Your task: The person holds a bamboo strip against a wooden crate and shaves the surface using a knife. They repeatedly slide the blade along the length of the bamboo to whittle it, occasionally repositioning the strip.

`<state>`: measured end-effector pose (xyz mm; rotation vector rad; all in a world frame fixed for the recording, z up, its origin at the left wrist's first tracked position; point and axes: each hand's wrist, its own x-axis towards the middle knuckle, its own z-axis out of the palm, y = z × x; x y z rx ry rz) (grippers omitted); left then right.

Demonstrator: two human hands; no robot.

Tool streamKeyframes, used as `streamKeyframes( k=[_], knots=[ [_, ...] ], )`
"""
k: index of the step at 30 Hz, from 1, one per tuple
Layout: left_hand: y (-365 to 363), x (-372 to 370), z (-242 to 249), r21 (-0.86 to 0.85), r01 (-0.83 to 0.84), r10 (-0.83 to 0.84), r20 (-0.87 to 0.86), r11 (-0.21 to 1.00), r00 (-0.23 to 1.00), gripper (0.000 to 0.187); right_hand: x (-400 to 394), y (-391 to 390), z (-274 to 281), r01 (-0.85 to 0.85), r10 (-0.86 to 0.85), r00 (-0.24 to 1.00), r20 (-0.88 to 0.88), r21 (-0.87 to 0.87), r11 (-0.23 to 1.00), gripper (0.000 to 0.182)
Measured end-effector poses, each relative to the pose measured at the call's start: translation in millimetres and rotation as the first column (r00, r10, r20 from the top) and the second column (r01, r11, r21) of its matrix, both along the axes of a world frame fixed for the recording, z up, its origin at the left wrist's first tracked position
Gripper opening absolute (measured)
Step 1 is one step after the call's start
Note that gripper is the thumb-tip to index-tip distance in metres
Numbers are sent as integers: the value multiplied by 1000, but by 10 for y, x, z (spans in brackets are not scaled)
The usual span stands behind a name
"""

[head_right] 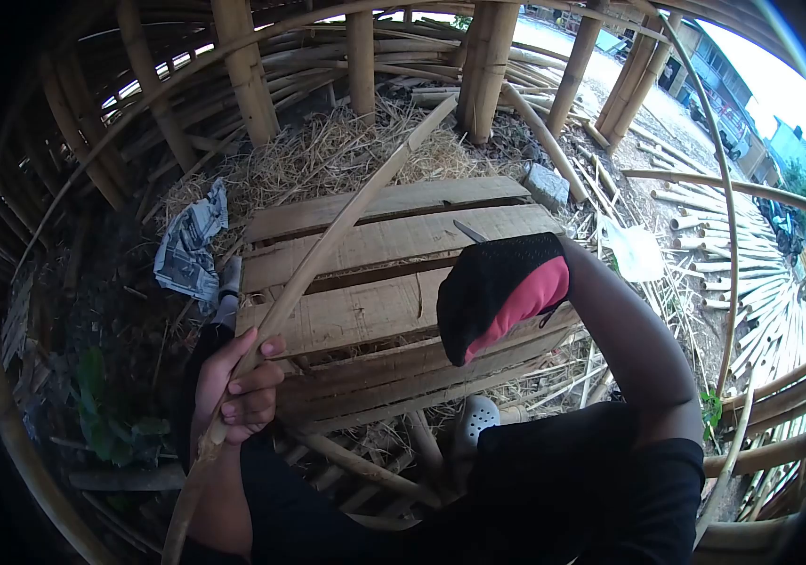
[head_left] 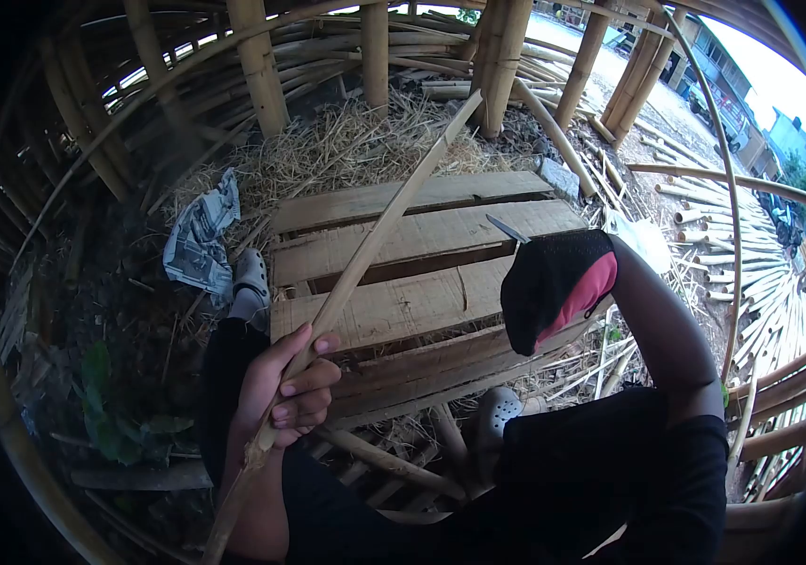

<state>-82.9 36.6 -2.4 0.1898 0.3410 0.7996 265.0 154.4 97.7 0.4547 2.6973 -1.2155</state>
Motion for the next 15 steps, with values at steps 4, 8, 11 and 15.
streamKeyframes(
  k=[4,8,11,15],
  knots=[
    [-1,23,9,28,35,-33,-70,999,997,28,93,352,-194,867,-840,113,-530,-360,344,41],
    [15,41,-18,62,48,-40,-134,997,990,28,253,526,-170,927,-842,-138,-522,-366,76,48],
    [-8,99,-57,1,65,-64,-128,998,990,29,273,521,-321,959,-804,3,-595,-225,170,49],
    [-46,226,-37,25,146,-140,-167,989,976,30,185,498,-335,984,-836,176,-519,121,132,62]
  ],
)
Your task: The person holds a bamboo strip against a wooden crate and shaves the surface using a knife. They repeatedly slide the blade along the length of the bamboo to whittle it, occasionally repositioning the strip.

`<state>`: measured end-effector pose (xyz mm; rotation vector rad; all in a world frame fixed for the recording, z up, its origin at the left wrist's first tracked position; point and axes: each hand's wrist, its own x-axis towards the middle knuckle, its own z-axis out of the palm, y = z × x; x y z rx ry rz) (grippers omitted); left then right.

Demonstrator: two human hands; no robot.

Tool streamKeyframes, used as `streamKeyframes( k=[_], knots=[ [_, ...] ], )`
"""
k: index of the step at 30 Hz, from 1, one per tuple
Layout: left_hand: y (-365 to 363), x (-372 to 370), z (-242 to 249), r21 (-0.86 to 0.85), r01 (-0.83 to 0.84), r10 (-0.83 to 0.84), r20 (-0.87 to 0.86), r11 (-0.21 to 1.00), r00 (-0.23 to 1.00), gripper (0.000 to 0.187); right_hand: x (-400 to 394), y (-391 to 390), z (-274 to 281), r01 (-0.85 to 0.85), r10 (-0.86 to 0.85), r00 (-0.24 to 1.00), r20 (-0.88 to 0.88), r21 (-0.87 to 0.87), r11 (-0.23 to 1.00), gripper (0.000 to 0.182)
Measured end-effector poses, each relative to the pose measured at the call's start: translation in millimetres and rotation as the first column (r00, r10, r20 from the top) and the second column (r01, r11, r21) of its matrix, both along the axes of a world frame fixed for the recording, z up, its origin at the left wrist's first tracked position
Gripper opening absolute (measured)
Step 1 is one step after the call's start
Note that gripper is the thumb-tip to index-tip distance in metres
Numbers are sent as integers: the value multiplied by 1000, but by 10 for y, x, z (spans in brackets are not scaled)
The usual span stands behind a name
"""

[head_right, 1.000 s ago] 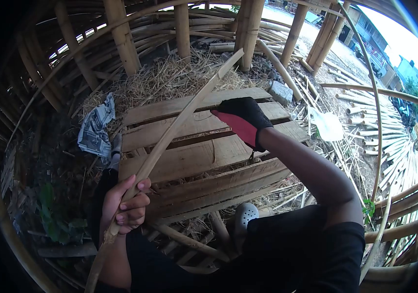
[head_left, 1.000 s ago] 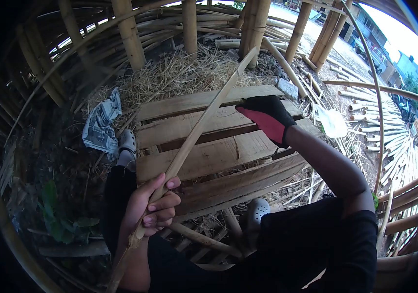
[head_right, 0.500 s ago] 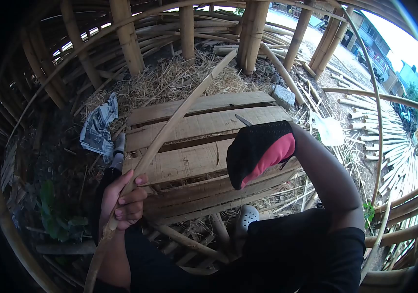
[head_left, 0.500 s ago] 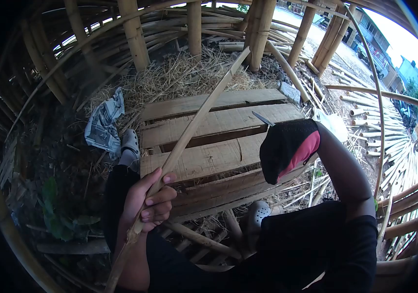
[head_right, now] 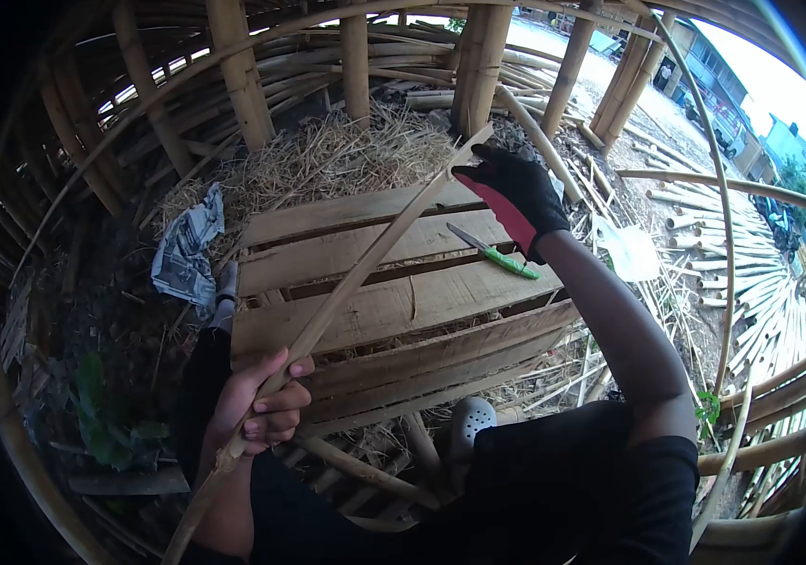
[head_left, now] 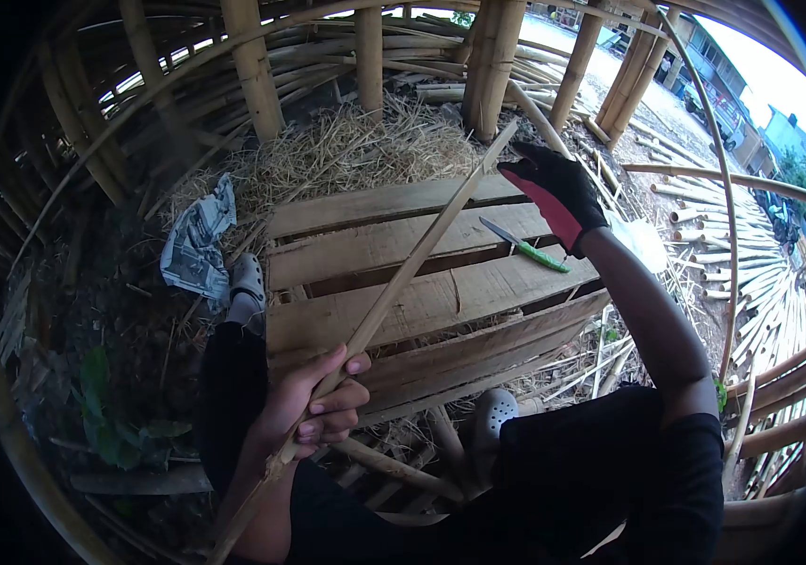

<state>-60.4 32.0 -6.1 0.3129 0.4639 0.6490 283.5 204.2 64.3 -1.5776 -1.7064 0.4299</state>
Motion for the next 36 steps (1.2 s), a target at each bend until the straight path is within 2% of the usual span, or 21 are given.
streamKeyframes(
  k=[2,3,4,6,7,9,13,15,19,21,25,27,31,33,34,36],
  knots=[
    [-22,49,20,13,31,-30,-47,999,998,30,139,157,-213,-8,9,1000,18,-27,1000,60],
    [-30,64,23,13,31,-31,-48,999,998,30,243,252,-293,-102,104,991,89,-19,995,58],
    [-36,76,24,9,47,-46,-53,999,998,30,206,213,-254,-102,103,991,88,-20,995,58],
    [-49,104,25,6,63,-62,-57,998,996,30,143,112,-168,-45,53,998,42,-161,986,45],
    [-58,116,25,19,77,-75,-64,997,995,30,88,53,-120,-44,52,998,42,-162,986,45],
    [-70,141,41,32,93,-90,-72,995,993,30,-2,-36,-56,10,-34,996,-82,-284,959,42],
    [-78,175,52,77,129,-117,-152,989,982,30,111,142,-277,67,-70,998,3,-327,943,44],
    [-80,171,50,82,130,-114,-171,988,979,30,104,136,-329,2,-28,995,-98,-255,967,44],
    [-96,184,79,127,144,-111,-237,981,965,30,66,155,-369,-1,-61,974,-217,-274,962,44],
    [-108,205,105,148,152,-108,-272,977,956,30,-84,26,-225,83,-196,928,-318,-337,938,35],
    [-114,221,112,186,154,-76,-367,970,927,29,15,136,-369,71,-165,958,-236,-360,930,39],
    [-113,224,109,198,156,-70,-382,968,921,29,52,210,-437,64,-193,948,-253,-443,894,32],
    [-120,222,124,197,155,-71,-378,968,923,29,93,285,-528,93,-214,948,-235,-439,894,23],
    [-117,212,126,184,143,-65,-373,972,925,29,107,304,-567,-23,-159,889,-429,-389,921,24],
    [-112,198,119,179,140,-70,-348,974,935,29,129,303,-557,-23,-159,890,-428,-389,921,24],
    [-107,185,120,175,136,-74,-321,975,944,29,194,302,-526,-228,-80,790,-608,-413,882,24]
  ],
)
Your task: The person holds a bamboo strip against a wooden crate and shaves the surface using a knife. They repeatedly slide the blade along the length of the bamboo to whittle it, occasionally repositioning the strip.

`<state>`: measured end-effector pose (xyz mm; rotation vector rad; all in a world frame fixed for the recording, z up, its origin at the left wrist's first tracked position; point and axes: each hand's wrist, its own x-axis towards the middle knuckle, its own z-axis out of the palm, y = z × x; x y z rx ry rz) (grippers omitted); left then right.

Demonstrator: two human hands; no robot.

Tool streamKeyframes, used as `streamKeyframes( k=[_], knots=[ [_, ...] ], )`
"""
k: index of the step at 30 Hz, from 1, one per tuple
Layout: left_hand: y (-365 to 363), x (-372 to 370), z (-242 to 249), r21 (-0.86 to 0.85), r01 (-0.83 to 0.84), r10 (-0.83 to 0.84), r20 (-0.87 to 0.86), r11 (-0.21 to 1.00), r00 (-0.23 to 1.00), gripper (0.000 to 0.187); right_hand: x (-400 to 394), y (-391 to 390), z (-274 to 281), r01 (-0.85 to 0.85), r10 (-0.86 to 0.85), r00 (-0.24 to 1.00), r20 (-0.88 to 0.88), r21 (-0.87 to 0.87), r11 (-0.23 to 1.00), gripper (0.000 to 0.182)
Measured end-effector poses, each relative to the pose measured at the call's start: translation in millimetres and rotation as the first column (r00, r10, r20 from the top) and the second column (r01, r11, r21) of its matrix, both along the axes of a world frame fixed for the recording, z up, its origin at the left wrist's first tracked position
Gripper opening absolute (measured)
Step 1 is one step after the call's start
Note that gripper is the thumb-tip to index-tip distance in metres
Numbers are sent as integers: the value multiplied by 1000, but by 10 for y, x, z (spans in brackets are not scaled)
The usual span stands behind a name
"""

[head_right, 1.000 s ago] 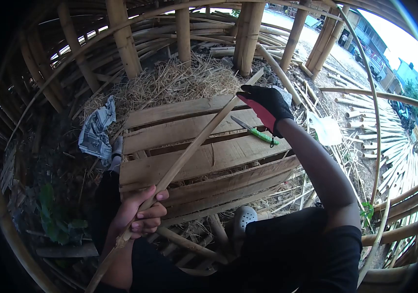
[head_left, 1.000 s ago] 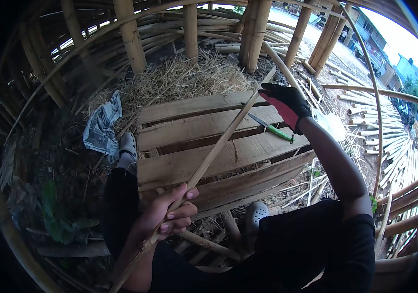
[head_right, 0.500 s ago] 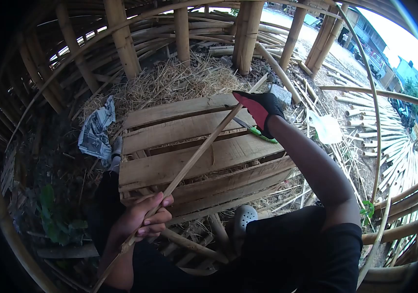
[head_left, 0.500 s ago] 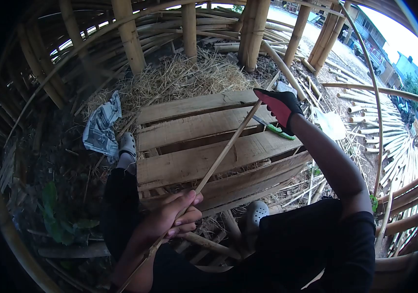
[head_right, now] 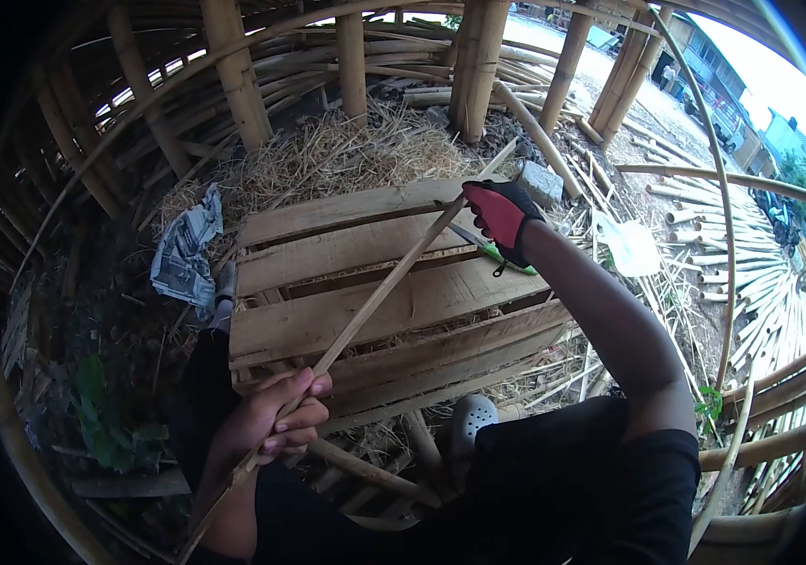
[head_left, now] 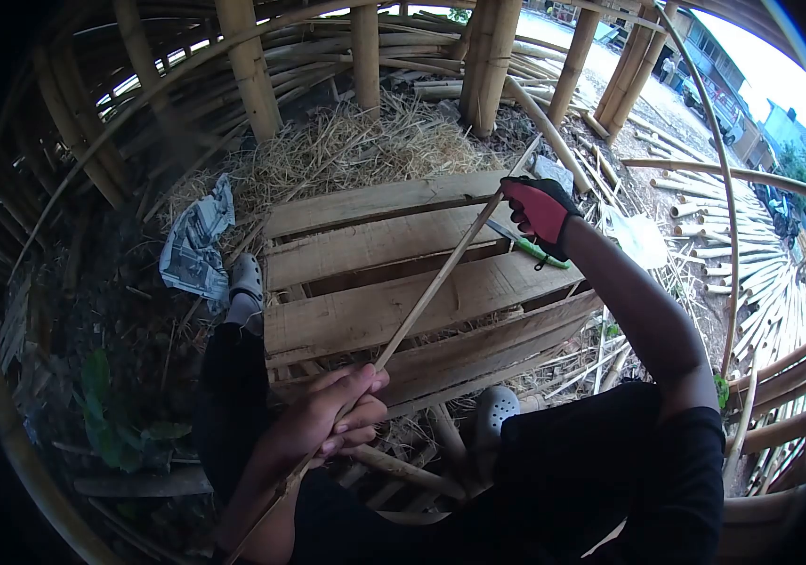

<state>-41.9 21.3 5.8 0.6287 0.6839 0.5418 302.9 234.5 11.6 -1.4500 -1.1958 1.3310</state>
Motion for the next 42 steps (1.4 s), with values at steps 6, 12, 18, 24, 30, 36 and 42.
streamKeyframes(
  k=[6,12,18,24,30,36,42],
  knots=[
    [10,-44,23,13,-3,3,29,1000,1000,29,66,24,14,-33,39,994,-99,52,998,26],
    [34,-90,5,5,-60,60,5,998,998,29,21,-35,82,-96,111,993,-50,241,966,30],
    [38,-91,-7,-2,-72,72,22,997,997,28,-153,-82,271,44,-138,966,217,390,920,36],
    [28,-83,15,-2,-68,68,3,998,998,29,0,-58,369,-811,-611,315,727,540,224,49],
    [25,-65,17,34,-30,31,-26,999,999,30,-18,2,256,-678,-380,298,875,475,561,19],
    [15,-51,12,38,-29,30,-44,999,999,30,44,60,176,-727,-414,253,874,454,515,17],
    [30,-60,2,39,-13,15,-45,999,999,29,56,28,165,-696,-560,187,807,511,504,10]
  ],
)
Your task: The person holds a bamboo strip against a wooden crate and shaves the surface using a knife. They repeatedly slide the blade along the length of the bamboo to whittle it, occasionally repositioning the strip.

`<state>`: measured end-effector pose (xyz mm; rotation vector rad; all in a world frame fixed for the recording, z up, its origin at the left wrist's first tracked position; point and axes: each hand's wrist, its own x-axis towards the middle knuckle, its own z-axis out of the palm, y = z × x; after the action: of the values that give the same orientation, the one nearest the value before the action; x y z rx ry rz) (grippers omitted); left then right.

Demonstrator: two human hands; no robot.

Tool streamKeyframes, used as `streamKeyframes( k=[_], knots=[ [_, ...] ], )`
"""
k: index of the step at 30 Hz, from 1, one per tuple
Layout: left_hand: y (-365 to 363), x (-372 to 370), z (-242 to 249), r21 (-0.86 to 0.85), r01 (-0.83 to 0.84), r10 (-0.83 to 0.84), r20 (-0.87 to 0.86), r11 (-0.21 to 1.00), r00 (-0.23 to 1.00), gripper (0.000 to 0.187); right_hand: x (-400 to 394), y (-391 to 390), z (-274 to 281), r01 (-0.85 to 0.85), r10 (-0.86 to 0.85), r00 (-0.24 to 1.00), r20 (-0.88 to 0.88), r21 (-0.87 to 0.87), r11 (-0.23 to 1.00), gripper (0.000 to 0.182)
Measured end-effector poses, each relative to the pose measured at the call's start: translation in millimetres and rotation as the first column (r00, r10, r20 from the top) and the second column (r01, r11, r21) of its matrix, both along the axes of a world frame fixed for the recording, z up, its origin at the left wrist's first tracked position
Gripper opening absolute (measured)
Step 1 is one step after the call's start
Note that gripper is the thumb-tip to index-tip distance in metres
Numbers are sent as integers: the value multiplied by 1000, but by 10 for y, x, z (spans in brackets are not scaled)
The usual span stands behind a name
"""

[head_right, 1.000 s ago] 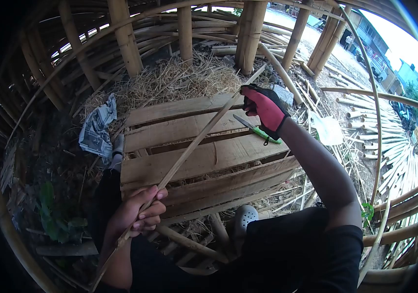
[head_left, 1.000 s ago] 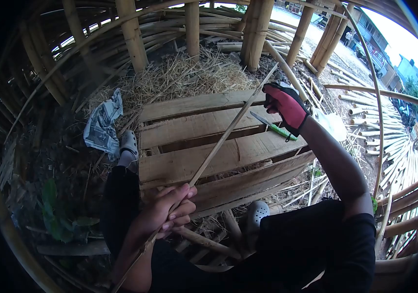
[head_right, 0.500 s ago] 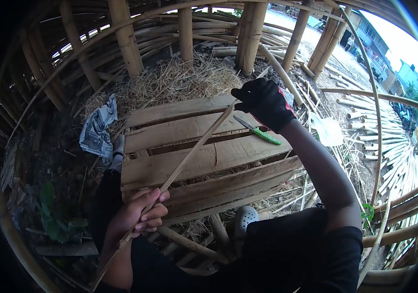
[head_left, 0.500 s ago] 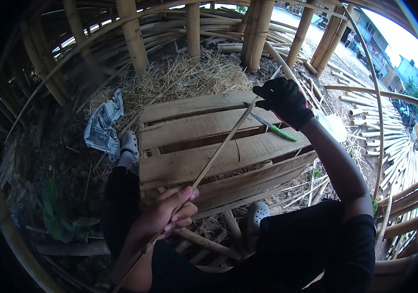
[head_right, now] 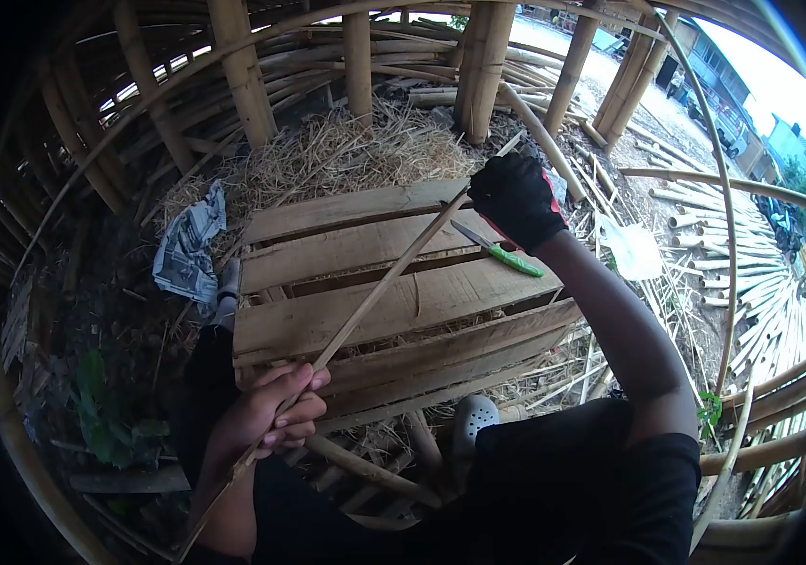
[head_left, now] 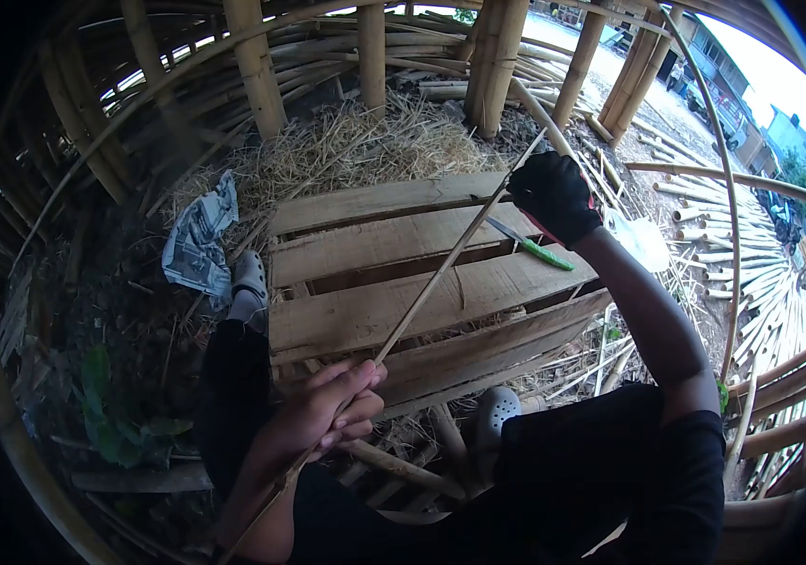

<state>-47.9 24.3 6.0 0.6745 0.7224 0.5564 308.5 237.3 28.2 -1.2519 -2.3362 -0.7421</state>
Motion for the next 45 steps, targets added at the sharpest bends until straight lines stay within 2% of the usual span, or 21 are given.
streamKeyframes(
  k=[1,2,4,5,6,8,9,10,12,13,14,16,17,18,19,23,28,32,38,40,45],
  knots=[
    [-1,-5,1,4,-2,2,2,1000,1000,29,20,-2,7,28,-28,994,-106,-3,1000,10],
    [-3,-9,2,8,-4,4,3,1000,1000,29,51,5,21,27,-27,994,-105,-4,1000,10],
    [-4,-10,12,7,-8,8,-3,1000,1000,29,81,9,85,24,-40,945,-325,-54,998,9],
    [-5,-10,14,6,-10,10,-10,1000,1000,29,67,-69,130,68,-94,936,-339,-87,994,21],
    [-4,-11,10,5,-11,11,-9,1000,1000,29,75,-57,143,68,-94,936,-339,-87,994,21],
    [-5,-14,2,-13,-20,20,-9,1000,1000,29,78,-46,188,-198,203,973,-109,50,979,40],
    [-4,-13,2,-14,-20,20,-9,1000,1000,29,86,-62,210,-171,171,985,14,-36,985,52],
    [-2,-12,7,-3,-14,14,-11,1000,1000,29,71,-81,192,-170,170,985,14,-36,985,52],
    [-9,-1,14,7,-5,5,-14,1000,1000,29,36,-117,140,-200,199,967,160,-13,980,50],
    [-17,7,17,2,-5,5,-18,1000,1000,28,6,-102,131,-243,241,960,145,-2,970,33],
    [-22,14,20,-4,-5,5,-23,1000,1000,28,-23,-77,112,-242,240,960,144,-2,970,33],
    [-20,22,12,-5,-5,5,-28,1000,1000,28,-58,-24,58,-108,116,959,258,-42,993,13],
    [-19,24,11,-6,-7,6,-33,1000,999,28,-53,-11,30,-109,116,959,257,-42,993,13],
    [-21,27,13,-5,-7,7,-34,1000,999,28,-46,-2,2,-136,142,981,132,-60,989,10],
    [-21,32,16,-4,-15,14,-40,1000,999,29,-44,-1,-15,-163,164,986,5,-75,984,10],
    [-10,6,5,3,-13,13,-33,1000,999,29,-55,-21,-73,-171,157,982,-101,-144,975,9],
    [-22,5,41,15,-18,19,-23,1000,1000,30,-55,-16,-149,-179,153,976,157,167,970,9],
    [-19,5,7,9,-14,15,-24,1000,1000,30,-60,5,-144,-239,210,958,195,138,961,2],
    [-18,29,39,-2,-18,18,-36,1000,999,29,-68,1,-170,-162,121,967,222,176,971,4],
    [-17,44,64,-7,-15,15,-42,1000,999,29,-42,27,-203,-100,83,985,148,112,989,9],
    [-12,65,56,-29,-17,16,-29,999,999,30,3,23,-164,-103,79,983,166,142,985,9]
  ],
)
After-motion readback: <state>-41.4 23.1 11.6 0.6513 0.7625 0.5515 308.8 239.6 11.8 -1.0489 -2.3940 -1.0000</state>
